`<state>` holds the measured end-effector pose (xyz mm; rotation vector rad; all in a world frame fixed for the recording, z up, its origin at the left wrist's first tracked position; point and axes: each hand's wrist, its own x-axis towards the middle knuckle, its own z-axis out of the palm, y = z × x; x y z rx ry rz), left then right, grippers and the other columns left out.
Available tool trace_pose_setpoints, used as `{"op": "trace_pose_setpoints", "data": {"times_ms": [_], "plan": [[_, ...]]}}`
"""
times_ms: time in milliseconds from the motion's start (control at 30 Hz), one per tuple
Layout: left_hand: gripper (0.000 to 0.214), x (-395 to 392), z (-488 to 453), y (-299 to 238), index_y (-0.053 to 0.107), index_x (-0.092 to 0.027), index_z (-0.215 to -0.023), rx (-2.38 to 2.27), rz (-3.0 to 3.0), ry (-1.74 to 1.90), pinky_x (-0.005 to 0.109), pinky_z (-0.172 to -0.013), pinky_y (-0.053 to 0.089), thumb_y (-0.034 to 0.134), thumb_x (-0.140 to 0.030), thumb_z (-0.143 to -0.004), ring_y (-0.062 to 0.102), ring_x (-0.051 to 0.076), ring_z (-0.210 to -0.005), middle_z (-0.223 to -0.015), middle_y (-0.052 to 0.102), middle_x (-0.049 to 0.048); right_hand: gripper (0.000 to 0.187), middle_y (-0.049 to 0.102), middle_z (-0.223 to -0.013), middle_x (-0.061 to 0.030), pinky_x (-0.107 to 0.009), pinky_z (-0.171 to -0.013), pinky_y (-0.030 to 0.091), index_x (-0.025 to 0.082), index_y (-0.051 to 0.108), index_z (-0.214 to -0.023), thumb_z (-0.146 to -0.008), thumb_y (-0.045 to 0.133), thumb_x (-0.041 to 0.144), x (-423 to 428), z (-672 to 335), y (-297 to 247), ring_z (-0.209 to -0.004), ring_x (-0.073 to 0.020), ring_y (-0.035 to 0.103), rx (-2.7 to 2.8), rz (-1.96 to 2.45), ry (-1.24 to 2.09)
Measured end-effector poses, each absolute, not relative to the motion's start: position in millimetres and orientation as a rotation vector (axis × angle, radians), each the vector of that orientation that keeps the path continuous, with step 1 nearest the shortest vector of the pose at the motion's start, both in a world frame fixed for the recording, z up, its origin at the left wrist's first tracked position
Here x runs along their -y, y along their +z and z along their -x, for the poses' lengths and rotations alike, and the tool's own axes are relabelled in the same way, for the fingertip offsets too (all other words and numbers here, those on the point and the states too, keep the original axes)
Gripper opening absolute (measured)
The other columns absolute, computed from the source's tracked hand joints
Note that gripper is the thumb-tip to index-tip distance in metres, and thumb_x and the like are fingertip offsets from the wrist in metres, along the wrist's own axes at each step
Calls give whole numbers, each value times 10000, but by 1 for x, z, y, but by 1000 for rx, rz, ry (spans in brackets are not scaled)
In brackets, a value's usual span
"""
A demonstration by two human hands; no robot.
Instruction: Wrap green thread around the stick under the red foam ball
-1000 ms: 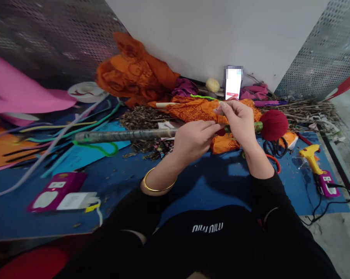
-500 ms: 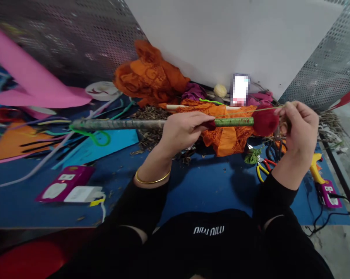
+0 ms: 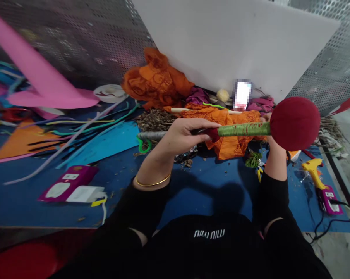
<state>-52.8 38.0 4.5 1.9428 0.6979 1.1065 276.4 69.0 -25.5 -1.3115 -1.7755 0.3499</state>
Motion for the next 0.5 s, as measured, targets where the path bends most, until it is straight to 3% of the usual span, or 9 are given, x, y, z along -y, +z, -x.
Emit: {"op": "trace_pose_setpoints", "data": {"times_ms": [100,200,233,300,367,433,500], "plan": [[332,-38,50,4,824,-183,-1123,-722,-1918,1160,309,-986,597,730,-142,-807,770,205,-1045,-1121,826,64,279,752,-1264,-85,-424,-1129,513,258,747,-1127,-905,714,424,-62,-235,-20,-1211,-257,674,1804,1248,433],[343,-38,49,4,826,-189,-1120,-747,-1883,1201,336,-1013,589,731,-140,-794,769,217,-1055,-1121,827,58,430,727,-1361,-48,-429,-1095,552,295,686,-1309,-940,642,512,-48,-190,-14,-1274,-241,673,1770,931,923],[350,-39,49,5,826,-188,-1123,-752,-1865,1215,344,-1023,586,726,-138,-791,768,221,-1061,-1124,826,58,422,756,-1298,-38,-402,-1049,573,287,713,-1253,-915,675,537,-44,-178,-12,-1213,-228,700,1766,911,968],[360,-40,49,6,825,-185,-1130,-762,-1824,1247,352,-1040,580,717,-137,-791,764,226,-1081,-1132,824,60,354,802,-924,-26,-335,-849,600,229,766,-955,-919,662,566,-35,-161,-8,-888,-187,744,1827,950,927],[372,-42,50,7,821,-185,-1144,-763,-1783,1281,356,-1064,570,708,-132,-794,755,227,-1112,-1146,820,59,423,698,-658,0,-293,-683,551,204,709,-748,-975,591,541,-26,-154,-4,-643,-144,656,1864,1011,767],[371,-45,51,8,820,-182,-1145,-745,-1744,1318,358,-1083,558,711,-132,-794,750,226,-1125,-1150,819,57,429,649,-636,0,-289,-640,516,206,686,-722,-1019,536,476,-18,-153,1,-613,-137,611,1828,1005,536],[353,-48,50,8,824,-175,-1133,-725,-1708,1335,361,-1067,566,724,-148,-796,757,229,-1100,-1130,823,59,349,672,-740,-23,-315,-711,537,221,720,-769,-1018,558,405,-11,-151,4,-729,-161,645,1725,938,280]]}}
